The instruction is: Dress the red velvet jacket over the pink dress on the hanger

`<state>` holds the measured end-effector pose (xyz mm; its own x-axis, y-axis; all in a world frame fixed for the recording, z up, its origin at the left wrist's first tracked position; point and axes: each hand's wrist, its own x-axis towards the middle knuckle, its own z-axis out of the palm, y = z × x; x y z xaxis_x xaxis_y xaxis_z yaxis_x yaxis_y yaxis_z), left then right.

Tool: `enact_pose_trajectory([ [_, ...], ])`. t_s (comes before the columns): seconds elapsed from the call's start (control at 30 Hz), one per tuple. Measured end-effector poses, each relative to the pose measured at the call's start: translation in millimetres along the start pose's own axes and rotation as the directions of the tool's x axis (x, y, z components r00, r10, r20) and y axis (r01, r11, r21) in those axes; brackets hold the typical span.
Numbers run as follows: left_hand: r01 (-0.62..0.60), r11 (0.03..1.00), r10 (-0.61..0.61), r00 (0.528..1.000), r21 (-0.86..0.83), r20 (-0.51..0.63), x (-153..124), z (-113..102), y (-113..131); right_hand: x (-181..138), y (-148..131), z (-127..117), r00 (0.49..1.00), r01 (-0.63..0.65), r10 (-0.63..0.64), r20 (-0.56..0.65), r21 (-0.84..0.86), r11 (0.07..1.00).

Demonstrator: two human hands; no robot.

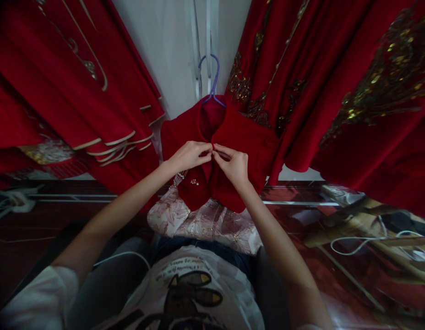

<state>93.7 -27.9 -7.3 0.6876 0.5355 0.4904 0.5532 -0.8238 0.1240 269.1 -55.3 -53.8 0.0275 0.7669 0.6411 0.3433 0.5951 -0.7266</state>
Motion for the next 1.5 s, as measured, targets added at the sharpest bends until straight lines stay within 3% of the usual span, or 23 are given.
enact_pose_trajectory([
  [0.1, 0.092, 0.993, -0.1, 0.989, -0.072, -0.112, -1, 12, 4, -1, 0, 3, 0.999, 0.053, -0.054, 0.01, 0.009, 0.999],
  [0.2, 0.206, 0.939, -0.269, 0.938, -0.275, -0.217, -5, 26, 12, -13, 1, 9, 0.99, 0.14, -0.138, 0.041, -0.044, 0.989],
  [0.33, 0.252, 0.833, -0.398, 0.891, -0.492, -0.217, -13, 38, 17, -42, 13, 19, 0.972, 0.212, -0.196, 0.129, -0.125, 0.969],
  [0.53, 0.277, 0.733, -0.494, 0.845, -0.621, -0.206, -24, 46, 12, -48, 33, 13, 0.994, -0.092, 0.092, 0.056, -0.003, 0.996],
  [0.63, 0.275, 0.598, -0.496, 0.865, -0.753, -0.078, -27, 50, 11, -34, 28, -6, 0.967, -0.253, 0.248, 0.052, 0.177, 0.951],
  [0.73, 0.25, 0.464, -0.435, 0.9, -0.85, 0.027, -31, 52, 19, -24, 14, -29, 0.92, -0.39, 0.348, 0.182, 0.325, 0.862],
  [0.87, 0.288, 0.41, -0.436, 0.895, -0.865, 0.092, -44, 57, 38, -21, -8, -50, 0.872, -0.363, 0.246, 0.424, 0.224, 0.904],
  [0.97, 0.336, 0.355, -0.514, 0.85, -0.872, 0.118, -61, 67, 47, -23, -21, -52, 0.879, -0.25, 0.188, 0.439, 0.086, 0.965],
  [1.1, 0.419, 0.138, -0.594, 0.76, -0.897, 0.263, -84, 74, 46, -33, -26, -38, 0.847, -0.238, 0.217, 0.485, -0.019, 0.971],
  [1.17, 0.401, 0.103, -0.665, 0.708, -0.91, 0.237, -93, 72, 43, -40, -23, -23, 0.832, -0.244, 0.217, 0.51, -0.016, 0.97],
  [1.27, 0.366, 0.06, -0.733, 0.648, -0.929, 0.208, -100, 66, 40, -51, -19, 5, 0.879, -0.215, 0.206, 0.429, -0.03, 0.976],
  [1.37, 0.387, 0.091, -0.722, 0.66, -0.918, 0.207, -102, 64, 34, -58, -18, 26, 0.91, -0.221, 0.212, 0.356, -0.016, 0.975],
  [1.43, 0.411, 0.24, -0.713, 0.69, -0.88, 0.128, -102, 65, 27, -58, -19, 32, 0.915, -0.237, 0.219, 0.338, 0.01, 0.972],
  [1.5, 0.419, 0.435, -0.726, 0.686, -0.797, -0.036, -102, 68, 16, -57, -19, 31, 0.918, -0.243, 0.224, 0.329, 0.017, 0.97],
])
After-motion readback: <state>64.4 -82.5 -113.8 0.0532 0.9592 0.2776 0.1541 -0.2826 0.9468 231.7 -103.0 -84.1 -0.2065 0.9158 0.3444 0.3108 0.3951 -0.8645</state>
